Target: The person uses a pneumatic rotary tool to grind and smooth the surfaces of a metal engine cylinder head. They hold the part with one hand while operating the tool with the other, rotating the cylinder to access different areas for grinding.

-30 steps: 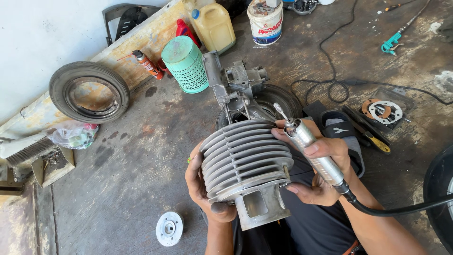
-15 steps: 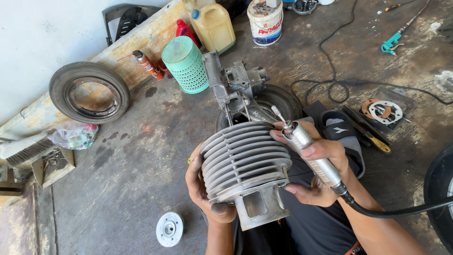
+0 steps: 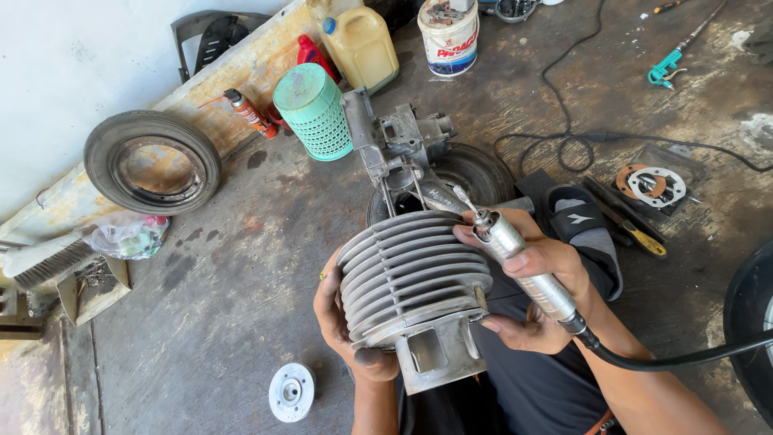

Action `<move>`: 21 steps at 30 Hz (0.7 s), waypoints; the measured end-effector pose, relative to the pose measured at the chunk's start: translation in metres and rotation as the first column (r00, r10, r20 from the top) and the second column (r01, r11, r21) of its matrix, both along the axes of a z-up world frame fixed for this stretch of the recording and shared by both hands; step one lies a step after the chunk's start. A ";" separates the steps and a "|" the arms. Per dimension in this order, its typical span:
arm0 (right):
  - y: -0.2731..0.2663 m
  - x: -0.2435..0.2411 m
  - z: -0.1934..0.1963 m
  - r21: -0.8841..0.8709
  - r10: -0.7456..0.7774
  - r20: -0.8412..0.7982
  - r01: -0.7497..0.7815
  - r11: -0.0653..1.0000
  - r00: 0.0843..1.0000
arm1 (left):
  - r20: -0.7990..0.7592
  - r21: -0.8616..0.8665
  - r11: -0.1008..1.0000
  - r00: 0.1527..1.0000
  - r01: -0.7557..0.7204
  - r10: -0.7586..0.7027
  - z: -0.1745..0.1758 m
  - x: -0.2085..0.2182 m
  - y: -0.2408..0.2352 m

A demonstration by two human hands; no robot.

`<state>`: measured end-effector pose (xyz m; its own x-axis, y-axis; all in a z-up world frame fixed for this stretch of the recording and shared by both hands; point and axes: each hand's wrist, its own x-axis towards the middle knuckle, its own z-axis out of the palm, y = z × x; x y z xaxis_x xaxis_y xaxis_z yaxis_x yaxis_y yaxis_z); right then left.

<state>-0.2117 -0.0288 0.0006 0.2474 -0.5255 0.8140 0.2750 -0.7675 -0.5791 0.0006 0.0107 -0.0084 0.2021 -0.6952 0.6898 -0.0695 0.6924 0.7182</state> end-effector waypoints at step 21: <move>-0.016 -0.009 -0.028 0.185 0.207 0.109 -0.225 0.957 0.972 | 0.155 0.060 0.987 0.978 -0.151 0.141 0.020 -0.009 0.014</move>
<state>-0.2203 -0.0446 -0.0277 0.3050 -0.6175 0.7250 0.4781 -0.5591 -0.6774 -0.0089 0.0242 0.0121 0.2031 -0.7142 0.6698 -0.2768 0.6143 0.7390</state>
